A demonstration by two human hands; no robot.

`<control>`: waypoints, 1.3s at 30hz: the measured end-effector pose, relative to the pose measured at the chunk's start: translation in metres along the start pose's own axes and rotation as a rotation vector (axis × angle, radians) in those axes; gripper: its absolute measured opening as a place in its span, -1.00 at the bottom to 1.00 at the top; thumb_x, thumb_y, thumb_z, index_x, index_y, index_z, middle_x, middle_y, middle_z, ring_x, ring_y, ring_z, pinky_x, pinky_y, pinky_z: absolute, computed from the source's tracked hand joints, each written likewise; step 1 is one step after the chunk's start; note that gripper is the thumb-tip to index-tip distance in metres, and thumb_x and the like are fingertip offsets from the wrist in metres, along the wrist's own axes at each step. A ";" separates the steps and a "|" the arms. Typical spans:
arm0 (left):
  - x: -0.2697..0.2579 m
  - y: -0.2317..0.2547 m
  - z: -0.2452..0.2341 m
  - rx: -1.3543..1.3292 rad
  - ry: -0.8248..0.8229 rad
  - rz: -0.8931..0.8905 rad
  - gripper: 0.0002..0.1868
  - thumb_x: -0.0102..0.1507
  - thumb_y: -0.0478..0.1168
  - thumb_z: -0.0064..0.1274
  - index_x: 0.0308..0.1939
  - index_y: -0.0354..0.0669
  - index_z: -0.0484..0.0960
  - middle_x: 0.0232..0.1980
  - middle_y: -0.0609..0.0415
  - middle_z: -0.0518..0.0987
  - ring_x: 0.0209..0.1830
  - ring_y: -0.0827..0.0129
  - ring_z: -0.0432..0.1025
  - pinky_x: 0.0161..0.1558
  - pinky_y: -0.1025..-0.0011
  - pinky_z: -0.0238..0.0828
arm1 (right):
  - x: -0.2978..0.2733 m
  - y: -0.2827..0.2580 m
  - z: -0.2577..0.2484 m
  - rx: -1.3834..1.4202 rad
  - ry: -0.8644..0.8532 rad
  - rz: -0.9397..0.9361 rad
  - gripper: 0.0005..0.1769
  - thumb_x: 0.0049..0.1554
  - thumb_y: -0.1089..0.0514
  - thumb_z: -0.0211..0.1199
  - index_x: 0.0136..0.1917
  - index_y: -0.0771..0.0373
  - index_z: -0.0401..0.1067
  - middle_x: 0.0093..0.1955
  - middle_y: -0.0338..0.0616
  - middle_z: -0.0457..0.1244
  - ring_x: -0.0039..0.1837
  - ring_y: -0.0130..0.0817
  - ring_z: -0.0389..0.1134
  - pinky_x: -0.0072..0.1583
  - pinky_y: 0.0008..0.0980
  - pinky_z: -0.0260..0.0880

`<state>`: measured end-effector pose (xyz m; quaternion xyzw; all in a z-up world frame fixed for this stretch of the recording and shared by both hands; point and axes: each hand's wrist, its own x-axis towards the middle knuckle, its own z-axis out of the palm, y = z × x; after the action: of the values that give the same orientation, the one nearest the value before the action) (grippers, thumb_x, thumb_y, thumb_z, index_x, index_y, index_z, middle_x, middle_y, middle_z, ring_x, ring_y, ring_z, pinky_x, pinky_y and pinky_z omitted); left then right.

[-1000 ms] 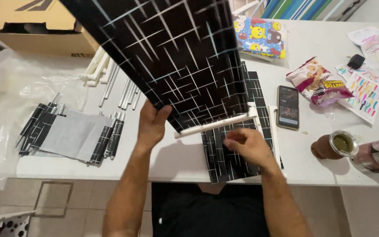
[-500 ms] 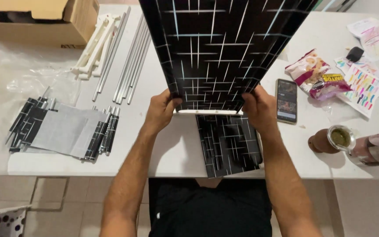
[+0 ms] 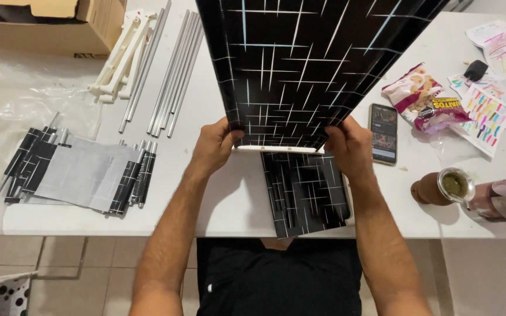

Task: Assembling a modular organizer shelf by sliding metal rods into fabric sleeves and connecting them with plastic joints.

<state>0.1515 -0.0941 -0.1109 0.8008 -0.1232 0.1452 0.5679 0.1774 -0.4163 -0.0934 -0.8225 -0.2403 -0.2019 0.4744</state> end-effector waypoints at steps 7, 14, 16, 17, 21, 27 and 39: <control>0.002 0.002 -0.002 0.004 -0.020 0.012 -0.69 0.30 0.04 0.13 -0.37 -0.08 0.60 -0.56 0.10 0.60 -0.53 0.32 0.50 -0.28 0.38 0.49 | 0.001 -0.003 -0.002 -0.008 -0.009 -0.025 -0.74 0.35 0.16 0.26 -0.20 0.22 0.43 -0.53 -0.22 0.29 -0.40 -0.21 0.40 -0.19 -0.34 0.39; 0.001 0.002 -0.001 0.001 -0.023 -0.008 -0.71 0.30 0.01 0.15 -0.37 -0.09 0.61 -0.56 0.08 0.61 -0.53 0.31 0.51 -0.28 0.37 0.49 | -0.001 0.003 -0.001 0.014 -0.011 -0.037 -0.73 0.35 0.18 0.24 -0.22 0.21 0.43 -0.52 -0.22 0.30 -0.40 -0.24 0.39 -0.20 -0.36 0.38; 0.000 -0.003 -0.001 0.023 -0.041 -0.016 -0.72 0.30 -0.01 0.16 -0.37 -0.10 0.60 -0.55 0.07 0.61 -0.52 0.29 0.52 -0.28 0.36 0.49 | -0.003 0.000 0.001 0.006 -0.012 -0.005 -0.72 0.34 0.14 0.26 -0.22 0.20 0.43 -0.52 -0.23 0.29 -0.40 -0.24 0.39 -0.19 -0.36 0.38; 0.000 -0.006 -0.001 0.044 -0.055 -0.026 -0.73 0.31 -0.03 0.18 -0.36 -0.11 0.59 -0.54 0.05 0.62 -0.51 0.27 0.52 -0.28 0.36 0.48 | -0.004 -0.001 0.002 -0.003 -0.016 0.025 -0.71 0.34 0.10 0.27 -0.22 0.19 0.42 -0.52 -0.24 0.29 -0.40 -0.24 0.38 -0.19 -0.36 0.38; 0.004 -0.009 0.000 0.055 -0.059 -0.046 -0.76 0.32 -0.08 0.18 -0.35 -0.13 0.61 -0.53 0.04 0.62 -0.49 0.26 0.52 -0.26 0.34 0.49 | -0.004 0.011 0.010 -0.041 -0.020 -0.021 -0.70 0.32 0.04 0.30 -0.22 0.15 0.41 -0.52 -0.26 0.29 -0.38 -0.22 0.40 -0.17 -0.35 0.39; 0.001 -0.017 0.002 0.132 -0.108 -0.118 -0.79 0.33 -0.15 0.18 -0.34 -0.17 0.62 -0.49 -0.04 0.65 -0.46 0.16 0.55 -0.25 0.27 0.48 | -0.019 0.031 0.018 -0.085 -0.064 0.012 -0.69 0.29 0.01 0.31 -0.26 0.12 0.40 -0.54 -0.28 0.30 -0.39 -0.19 0.41 -0.18 -0.30 0.39; -0.007 -0.024 0.004 0.166 -0.113 -0.077 -0.76 0.33 -0.15 0.18 -0.39 -0.16 0.59 -0.51 -0.02 0.61 -0.50 0.17 0.49 -0.30 0.30 0.42 | -0.033 0.050 0.023 -0.065 -0.063 0.053 -0.71 0.28 -0.02 0.32 -0.21 0.11 0.42 -0.50 -0.25 0.32 -0.34 -0.20 0.44 -0.18 -0.32 0.40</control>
<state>0.1536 -0.0897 -0.1356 0.8561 -0.1116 0.0878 0.4968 0.1826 -0.4249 -0.1573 -0.8494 -0.2267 -0.1711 0.4448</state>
